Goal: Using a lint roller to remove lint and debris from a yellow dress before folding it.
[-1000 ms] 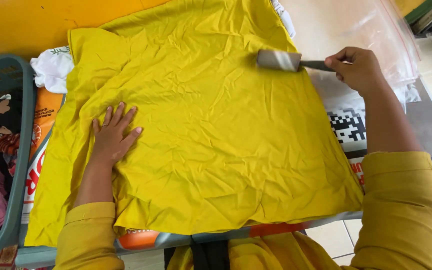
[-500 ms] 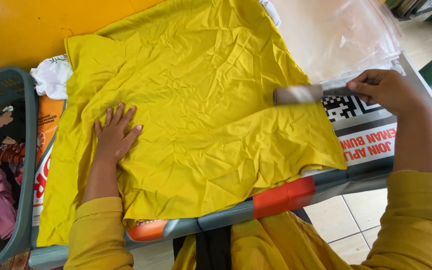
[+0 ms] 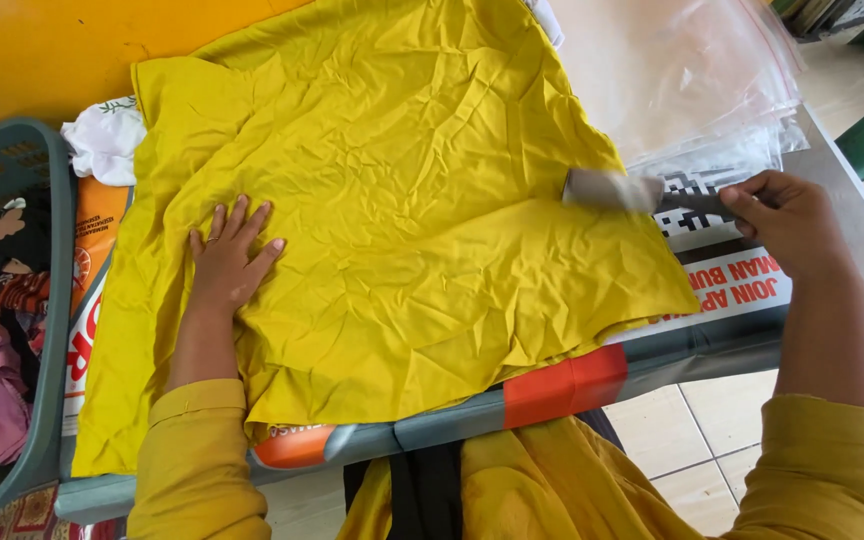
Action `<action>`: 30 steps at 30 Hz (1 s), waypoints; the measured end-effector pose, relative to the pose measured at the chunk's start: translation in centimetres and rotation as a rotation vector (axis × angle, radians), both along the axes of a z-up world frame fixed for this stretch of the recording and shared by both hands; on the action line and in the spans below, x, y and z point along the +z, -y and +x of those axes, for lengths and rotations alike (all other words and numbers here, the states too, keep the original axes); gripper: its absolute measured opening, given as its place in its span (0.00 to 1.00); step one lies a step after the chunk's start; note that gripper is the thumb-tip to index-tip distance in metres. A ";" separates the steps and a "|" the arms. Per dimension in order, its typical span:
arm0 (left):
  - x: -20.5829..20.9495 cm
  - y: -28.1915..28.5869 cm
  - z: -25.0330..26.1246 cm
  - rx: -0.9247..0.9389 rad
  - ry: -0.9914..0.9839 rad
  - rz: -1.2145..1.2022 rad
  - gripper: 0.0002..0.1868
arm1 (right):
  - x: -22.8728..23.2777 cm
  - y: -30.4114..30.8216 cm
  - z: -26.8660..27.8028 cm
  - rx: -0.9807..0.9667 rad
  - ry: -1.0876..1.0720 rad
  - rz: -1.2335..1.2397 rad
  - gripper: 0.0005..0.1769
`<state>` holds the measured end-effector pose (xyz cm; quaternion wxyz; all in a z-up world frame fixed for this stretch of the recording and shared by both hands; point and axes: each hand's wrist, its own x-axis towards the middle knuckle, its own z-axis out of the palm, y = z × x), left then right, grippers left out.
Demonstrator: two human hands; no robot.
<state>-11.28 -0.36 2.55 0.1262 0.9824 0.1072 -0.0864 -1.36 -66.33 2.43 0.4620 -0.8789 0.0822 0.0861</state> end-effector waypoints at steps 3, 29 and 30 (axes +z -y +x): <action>0.2 0.1 -0.1 0.022 -0.006 -0.010 0.38 | 0.4 -2.5 -1.3 -0.046 0.140 0.115 0.06; -2.4 -1.5 0.0 -0.001 0.073 0.056 0.36 | 0.6 -16.8 -1.9 0.309 0.153 0.055 0.08; -2.4 -1.4 -0.1 0.007 0.074 0.057 0.36 | -0.8 -15.9 0.9 0.317 0.154 0.056 0.08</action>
